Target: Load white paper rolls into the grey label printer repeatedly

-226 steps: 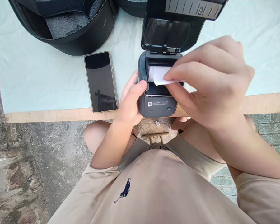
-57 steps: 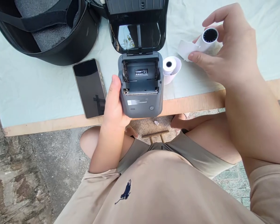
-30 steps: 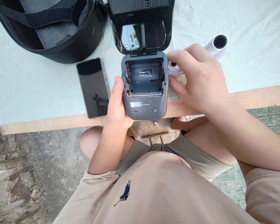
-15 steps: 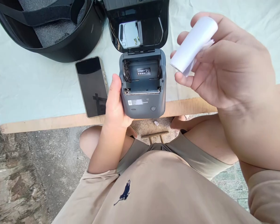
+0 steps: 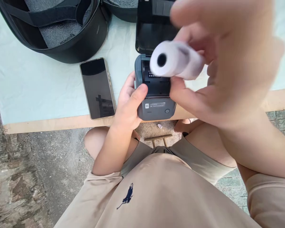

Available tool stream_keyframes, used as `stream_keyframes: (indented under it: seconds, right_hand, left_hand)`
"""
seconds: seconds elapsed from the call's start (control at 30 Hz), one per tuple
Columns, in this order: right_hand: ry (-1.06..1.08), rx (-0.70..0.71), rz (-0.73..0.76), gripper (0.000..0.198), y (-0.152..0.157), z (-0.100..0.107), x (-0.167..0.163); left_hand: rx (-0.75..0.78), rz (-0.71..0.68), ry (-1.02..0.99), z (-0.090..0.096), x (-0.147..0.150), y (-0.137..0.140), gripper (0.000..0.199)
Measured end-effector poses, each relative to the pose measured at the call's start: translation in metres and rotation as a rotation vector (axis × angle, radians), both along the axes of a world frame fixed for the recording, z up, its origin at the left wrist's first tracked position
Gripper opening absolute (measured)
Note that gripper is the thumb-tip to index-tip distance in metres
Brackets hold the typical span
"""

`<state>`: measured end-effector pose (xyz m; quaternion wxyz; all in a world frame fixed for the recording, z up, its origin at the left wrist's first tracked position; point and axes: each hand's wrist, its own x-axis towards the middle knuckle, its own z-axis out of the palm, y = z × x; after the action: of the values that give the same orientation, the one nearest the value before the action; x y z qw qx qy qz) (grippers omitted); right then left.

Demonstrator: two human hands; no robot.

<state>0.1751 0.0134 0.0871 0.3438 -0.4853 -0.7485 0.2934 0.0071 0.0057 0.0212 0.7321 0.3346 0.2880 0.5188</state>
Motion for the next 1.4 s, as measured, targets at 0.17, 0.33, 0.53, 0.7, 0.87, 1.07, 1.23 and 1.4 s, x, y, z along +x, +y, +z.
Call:
stream_keyframes:
  seconds: [0.17, 0.33, 0.53, 0.7, 0.87, 1.07, 1.23, 1.4]
  right_hand:
    - [-0.498, 0.283, -0.111, 0.04, -0.007, 0.004, -0.016]
    - [-0.733, 0.237, -0.144, 0.037, -0.004, 0.001, -0.016]
    - [-0.752, 0.331, -0.126, 0.015, 0.001, -0.006, -0.011]
    - [-0.551, 0.626, -0.022, 0.012, -0.007, -0.012, -0.008]
    - [-0.489, 0.629, 0.112, 0.014, -0.016, -0.023, -0.013]
    - [-0.17, 0.434, 0.103, 0.018, -0.017, -0.022, -0.011]
    - [0.035, 0.115, -0.108, 0.036, -0.016, -0.023, -0.007]
    - [0.118, -0.056, -0.046, 0.054, -0.014, -0.027, -0.009]
  left_hand:
    - [-0.063, -0.012, -0.011, 0.004, 0.0, -0.002, 0.026]
    - [-0.076, -0.075, -0.033, 0.004, -0.003, -0.004, 0.027]
    - [-0.073, -0.046, 0.048, 0.004, -0.004, -0.004, 0.032]
    - [-0.077, -0.034, 0.022, 0.004, -0.004, -0.001, 0.031]
    - [-0.026, -0.108, -0.084, 0.003, -0.007, 0.001, 0.031]
    - [-0.073, -0.059, 0.004, 0.004, -0.01, -0.003, 0.022]
    - [-0.065, -0.024, 0.024, 0.002, -0.01, -0.003, 0.029]
    - [-0.039, -0.006, -0.003, 0.001, -0.008, -0.003, 0.034]
